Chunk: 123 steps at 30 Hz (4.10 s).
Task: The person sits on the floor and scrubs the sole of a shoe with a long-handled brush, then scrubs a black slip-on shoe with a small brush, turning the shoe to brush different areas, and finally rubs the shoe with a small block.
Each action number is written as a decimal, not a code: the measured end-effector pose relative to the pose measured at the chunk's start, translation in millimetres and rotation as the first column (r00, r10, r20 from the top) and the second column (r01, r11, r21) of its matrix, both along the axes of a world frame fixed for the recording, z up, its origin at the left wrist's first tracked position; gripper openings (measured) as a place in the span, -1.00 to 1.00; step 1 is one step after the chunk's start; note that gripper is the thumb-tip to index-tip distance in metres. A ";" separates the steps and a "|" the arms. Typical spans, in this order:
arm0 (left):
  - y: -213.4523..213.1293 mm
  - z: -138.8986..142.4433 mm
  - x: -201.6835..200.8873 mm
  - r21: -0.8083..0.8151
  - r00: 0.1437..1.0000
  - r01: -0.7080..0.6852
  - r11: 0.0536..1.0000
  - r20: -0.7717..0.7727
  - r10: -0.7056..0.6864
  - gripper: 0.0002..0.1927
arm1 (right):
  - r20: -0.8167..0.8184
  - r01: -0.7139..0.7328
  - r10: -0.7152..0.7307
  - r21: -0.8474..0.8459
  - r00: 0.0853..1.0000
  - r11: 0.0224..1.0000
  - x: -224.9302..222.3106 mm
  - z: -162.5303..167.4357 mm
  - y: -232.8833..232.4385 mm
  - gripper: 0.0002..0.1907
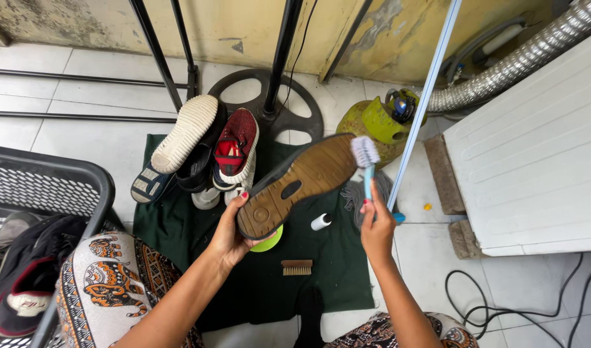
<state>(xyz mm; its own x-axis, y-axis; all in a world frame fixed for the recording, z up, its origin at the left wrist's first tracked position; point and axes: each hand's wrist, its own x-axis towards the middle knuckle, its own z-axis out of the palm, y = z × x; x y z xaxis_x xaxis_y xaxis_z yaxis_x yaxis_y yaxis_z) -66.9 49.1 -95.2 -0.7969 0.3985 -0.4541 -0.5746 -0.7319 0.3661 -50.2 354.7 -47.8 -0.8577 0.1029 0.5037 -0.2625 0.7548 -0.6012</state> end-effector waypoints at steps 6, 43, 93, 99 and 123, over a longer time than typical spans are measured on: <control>1.7 -9.4 -9.1 0.031 1.000 0.003 1.000 0.011 -0.004 -0.28 | -0.101 -0.273 0.304 0.239 0.947 0.932 30.7 -15.8 -44.2 -0.41; 4.4 -1.5 -2.7 -0.267 0.995 0.011 0.964 -0.090 -0.036 -0.35 | 0.298 0.300 -0.387 0.298 0.873 0.906 -11.3 4.5 23.7 -0.71; -6.3 -27.2 -10.9 -0.140 0.998 -0.061 0.988 -0.003 0.062 -0.29 | 0.380 -0.099 0.028 0.169 0.925 0.981 29.1 -39.9 -53.4 -0.72; -4.0 -42.2 -20.3 -0.014 0.994 -0.097 0.995 0.053 0.098 -0.30 | 0.372 -0.389 0.291 0.223 0.881 0.894 47.7 -36.5 -71.8 -0.67; 7.7 -78.7 -32.9 0.131 0.994 -0.021 0.991 0.112 0.006 -0.30 | 0.355 -0.377 0.266 0.293 0.896 0.879 34.0 -17.9 -86.4 -0.68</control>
<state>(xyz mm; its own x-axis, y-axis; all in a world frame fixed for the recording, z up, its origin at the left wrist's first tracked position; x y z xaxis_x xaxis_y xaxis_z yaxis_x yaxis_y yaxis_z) -99.8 56.8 -173.9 -0.7501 0.4503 -0.4844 -0.5960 -0.7776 0.2000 -16.2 268.4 -65.8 -0.9254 -0.3373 0.1728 -0.3789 0.8316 -0.4059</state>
